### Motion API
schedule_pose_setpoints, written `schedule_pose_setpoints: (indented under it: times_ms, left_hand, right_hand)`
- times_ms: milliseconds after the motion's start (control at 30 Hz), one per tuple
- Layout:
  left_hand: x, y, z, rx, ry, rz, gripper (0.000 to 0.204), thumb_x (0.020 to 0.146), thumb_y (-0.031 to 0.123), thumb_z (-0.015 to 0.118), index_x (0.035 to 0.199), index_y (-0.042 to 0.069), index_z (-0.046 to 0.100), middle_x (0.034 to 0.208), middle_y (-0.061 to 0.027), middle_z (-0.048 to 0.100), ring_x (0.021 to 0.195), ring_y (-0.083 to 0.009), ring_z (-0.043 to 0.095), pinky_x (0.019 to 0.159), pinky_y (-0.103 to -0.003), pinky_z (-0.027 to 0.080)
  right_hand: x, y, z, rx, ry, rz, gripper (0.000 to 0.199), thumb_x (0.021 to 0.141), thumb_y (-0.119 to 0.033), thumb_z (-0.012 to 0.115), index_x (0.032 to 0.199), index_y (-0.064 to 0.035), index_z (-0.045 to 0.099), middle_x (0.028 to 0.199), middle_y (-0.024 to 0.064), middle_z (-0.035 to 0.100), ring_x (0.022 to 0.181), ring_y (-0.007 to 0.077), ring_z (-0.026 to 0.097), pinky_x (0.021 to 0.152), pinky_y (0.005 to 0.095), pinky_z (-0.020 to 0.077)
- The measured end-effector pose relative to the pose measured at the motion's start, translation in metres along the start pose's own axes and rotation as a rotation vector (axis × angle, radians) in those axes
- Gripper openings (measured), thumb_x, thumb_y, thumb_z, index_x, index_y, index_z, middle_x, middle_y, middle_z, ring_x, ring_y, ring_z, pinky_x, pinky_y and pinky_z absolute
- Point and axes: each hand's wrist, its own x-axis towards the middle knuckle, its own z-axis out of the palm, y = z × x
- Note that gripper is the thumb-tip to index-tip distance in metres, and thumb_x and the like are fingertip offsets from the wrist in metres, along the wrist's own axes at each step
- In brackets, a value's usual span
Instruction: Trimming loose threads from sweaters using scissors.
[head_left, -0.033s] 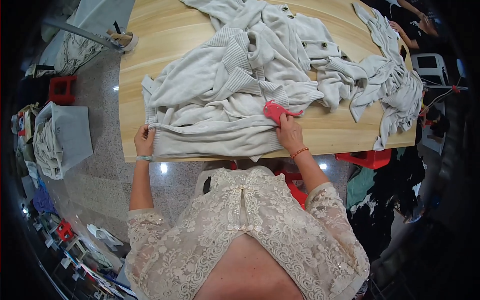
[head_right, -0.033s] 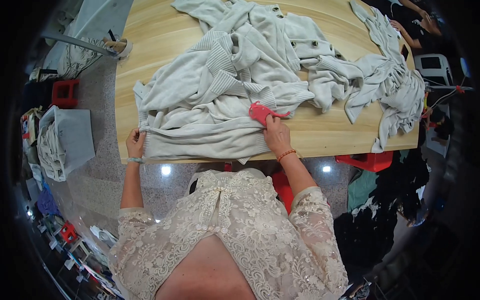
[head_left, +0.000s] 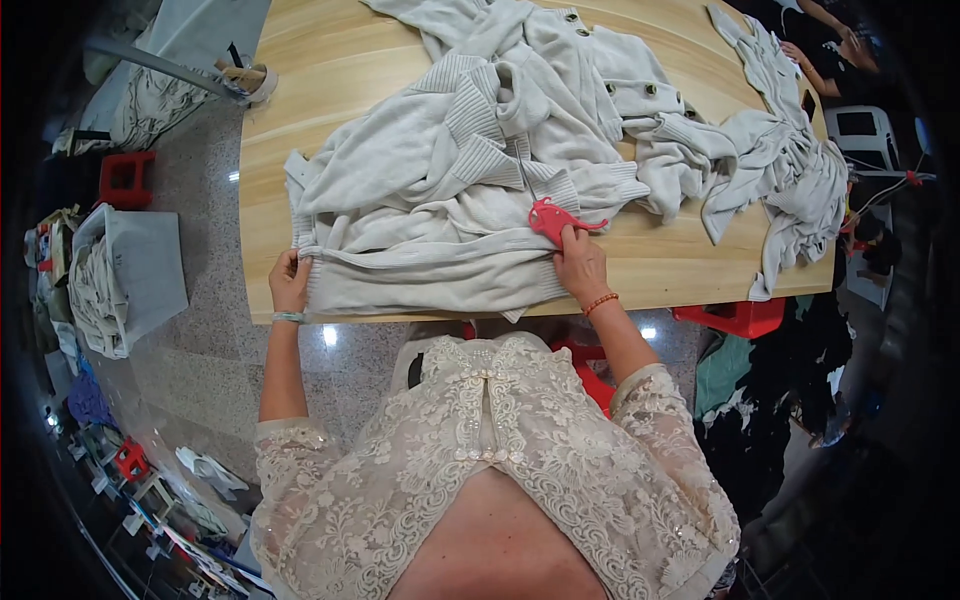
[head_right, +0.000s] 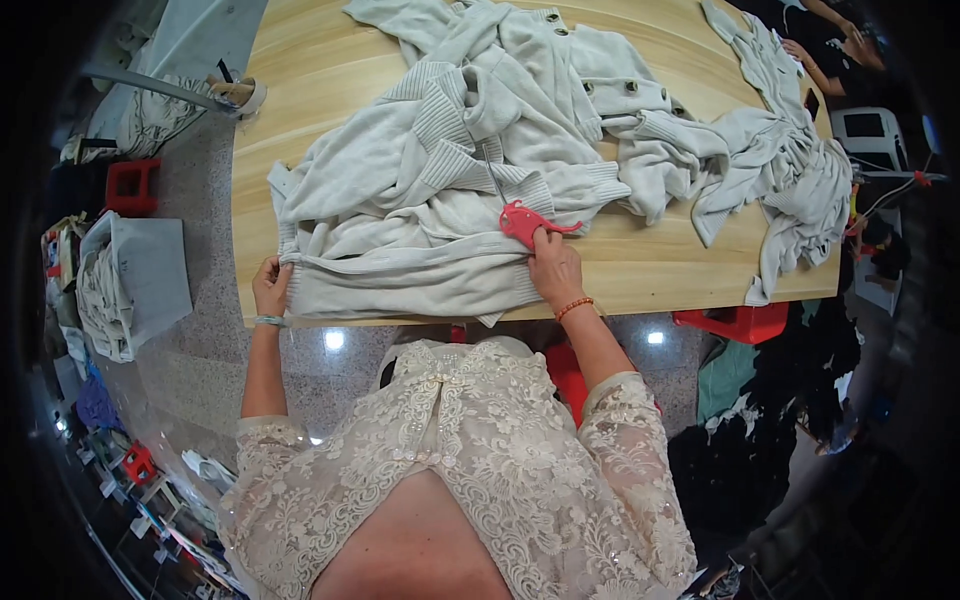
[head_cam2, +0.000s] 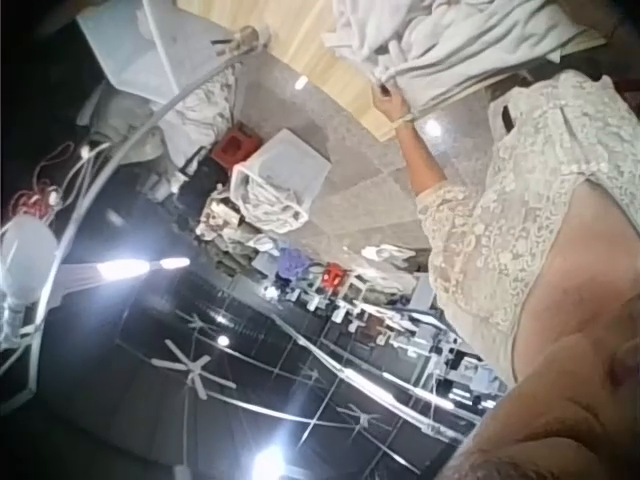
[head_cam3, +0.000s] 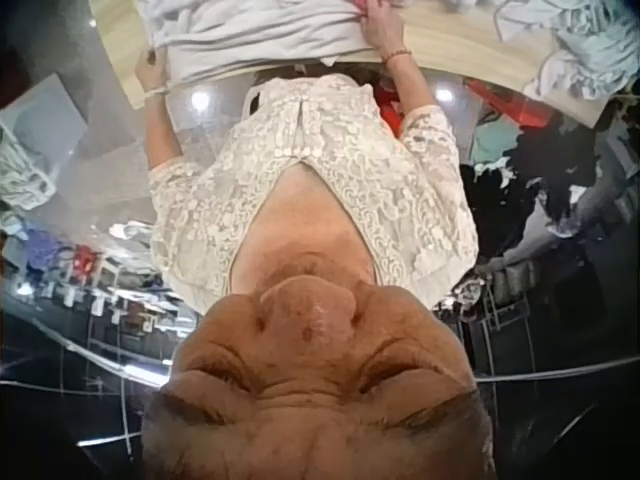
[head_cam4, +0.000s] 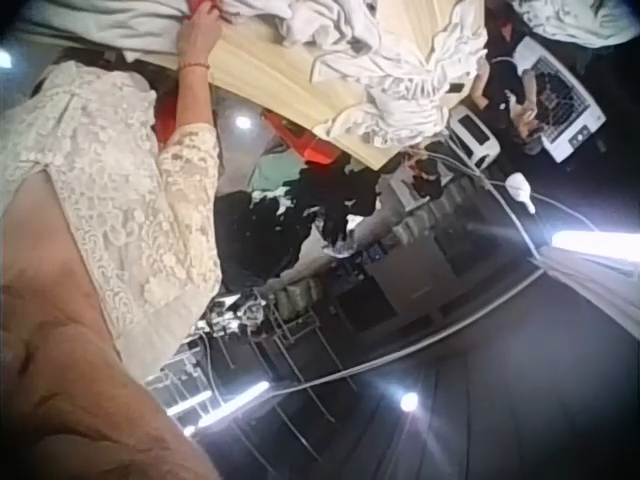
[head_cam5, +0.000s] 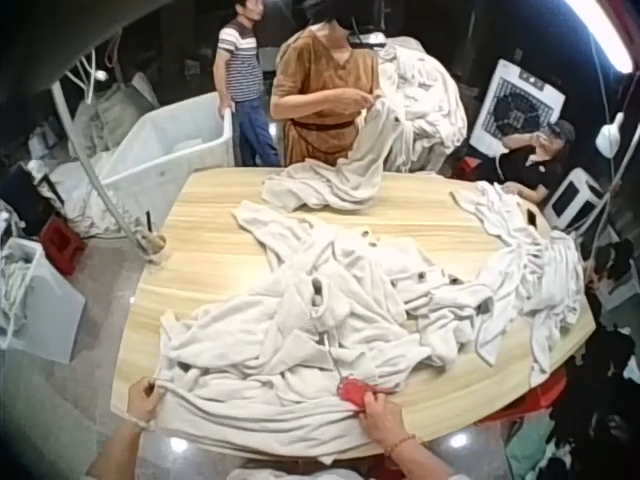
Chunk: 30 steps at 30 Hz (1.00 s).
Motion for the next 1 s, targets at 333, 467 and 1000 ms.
schedule_pose_setpoints:
  times_ms: [333, 467, 1000]
  left_hand:
    - [-0.011, 0.015, -0.04, -0.13, -0.244, -0.161, 0.013, 0.09, 0.008, 0.057, 0.102, 0.002, 0.057, 0.091, 0.0007, 0.061, 0.078, -0.0039, 0.054, 0.072, -0.019, 0.044]
    - [0.007, -0.005, -0.035, -0.02, -0.211, -0.077, 0.014, 0.09, 0.009, 0.058, 0.1, 0.001, 0.057, 0.087, 0.002, 0.061, 0.075, -0.0026, 0.053, 0.069, -0.018, 0.044]
    - [-0.056, 0.113, 0.294, 0.508, -0.59, 0.973, 0.056, 0.075, 0.022, 0.069, 0.126, 0.011, 0.048, 0.136, -0.0132, 0.042, 0.13, -0.0335, 0.034, 0.107, -0.046, 0.026]
  right_hand:
    - [-0.008, 0.03, -0.083, 0.558, -0.291, -0.031, 0.019, 0.075, -0.014, 0.065, 0.084, 0.0027, 0.061, 0.068, 0.0149, 0.059, 0.059, 0.0229, 0.054, 0.065, 0.0337, 0.0459]
    - [0.019, 0.037, -0.08, 0.393, -0.241, 0.111, 0.025, 0.081, -0.023, 0.065, 0.079, 0.002, 0.061, 0.07, 0.0201, 0.06, 0.066, 0.032, 0.059, 0.065, 0.0398, 0.0467]
    - [-0.064, 0.053, -0.09, 0.129, 0.219, 0.3, 0.03, 0.082, -0.011, 0.062, 0.108, -0.0065, 0.046, 0.093, 0.0155, 0.057, 0.086, 0.0368, 0.06, 0.068, 0.0468, 0.0492]
